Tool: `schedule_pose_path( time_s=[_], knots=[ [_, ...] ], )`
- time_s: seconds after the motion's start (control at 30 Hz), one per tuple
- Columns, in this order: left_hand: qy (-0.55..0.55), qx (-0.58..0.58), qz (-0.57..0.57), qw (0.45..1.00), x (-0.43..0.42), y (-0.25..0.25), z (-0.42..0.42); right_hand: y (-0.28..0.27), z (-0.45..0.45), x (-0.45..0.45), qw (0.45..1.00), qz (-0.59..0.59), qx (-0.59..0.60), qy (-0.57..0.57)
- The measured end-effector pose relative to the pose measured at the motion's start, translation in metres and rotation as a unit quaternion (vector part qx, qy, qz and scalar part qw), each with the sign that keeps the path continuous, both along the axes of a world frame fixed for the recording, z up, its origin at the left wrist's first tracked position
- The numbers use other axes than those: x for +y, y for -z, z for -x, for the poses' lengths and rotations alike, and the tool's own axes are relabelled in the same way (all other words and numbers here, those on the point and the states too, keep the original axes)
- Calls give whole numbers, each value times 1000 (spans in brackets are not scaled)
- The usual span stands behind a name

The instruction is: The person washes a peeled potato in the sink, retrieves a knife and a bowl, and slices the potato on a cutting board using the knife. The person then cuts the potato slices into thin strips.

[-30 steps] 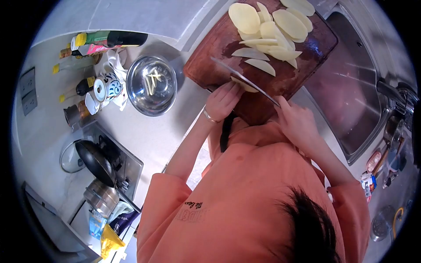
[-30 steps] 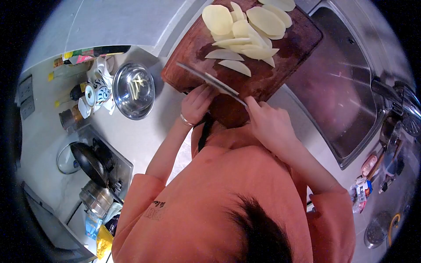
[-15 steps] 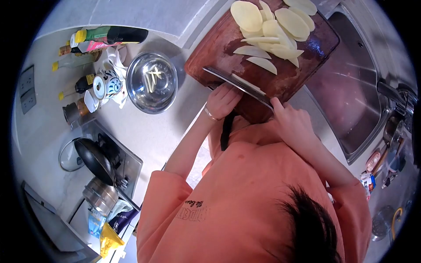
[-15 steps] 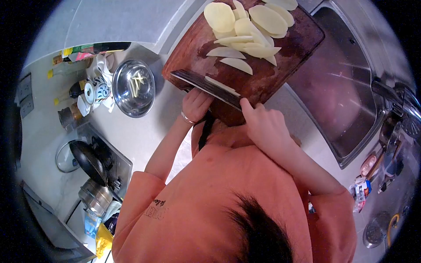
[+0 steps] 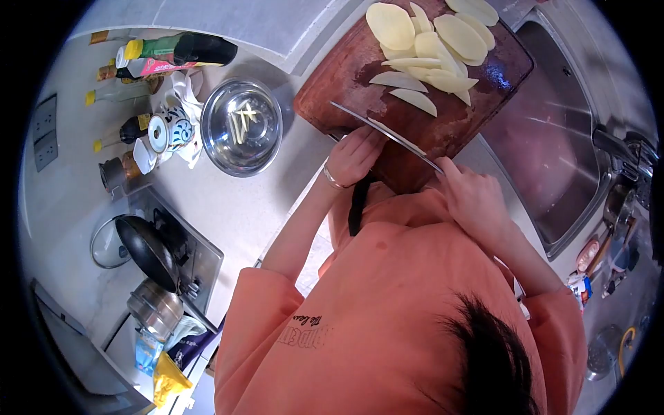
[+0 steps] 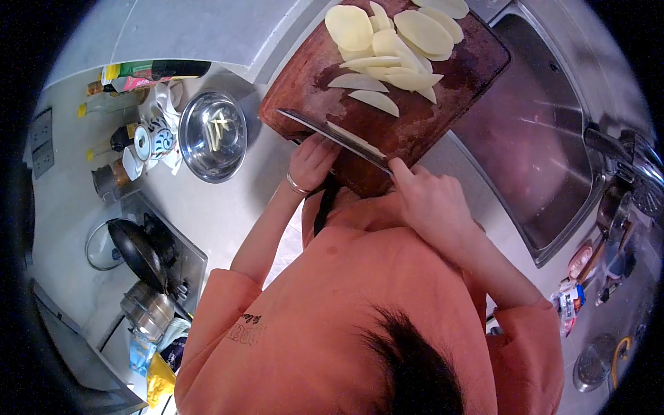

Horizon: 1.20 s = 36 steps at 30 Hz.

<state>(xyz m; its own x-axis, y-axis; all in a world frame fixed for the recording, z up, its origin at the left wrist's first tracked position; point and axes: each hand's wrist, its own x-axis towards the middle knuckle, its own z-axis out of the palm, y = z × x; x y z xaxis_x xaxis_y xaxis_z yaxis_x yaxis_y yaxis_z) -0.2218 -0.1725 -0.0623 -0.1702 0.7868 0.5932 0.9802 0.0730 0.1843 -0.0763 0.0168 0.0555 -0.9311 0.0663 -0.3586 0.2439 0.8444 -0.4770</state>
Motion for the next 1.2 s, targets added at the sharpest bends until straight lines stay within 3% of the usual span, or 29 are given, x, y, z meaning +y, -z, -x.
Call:
schedule_pose_path(
  time_s=[0.37,0.53,0.83,1.2],
  knots=[
    [4,-8,-8,1000,1,1,1,15,8,-8,999,-29,-11,-9],
    [1,-20,-7,1000,2,2,0,30,16,-8,994,21,80,70],
    [3,4,0,1000,1,1,2,5,8,-3,999,23,13,40],
    [-2,13,-9,1000,-1,2,1,4,4,2,1000,-2,20,-1]
  ],
)
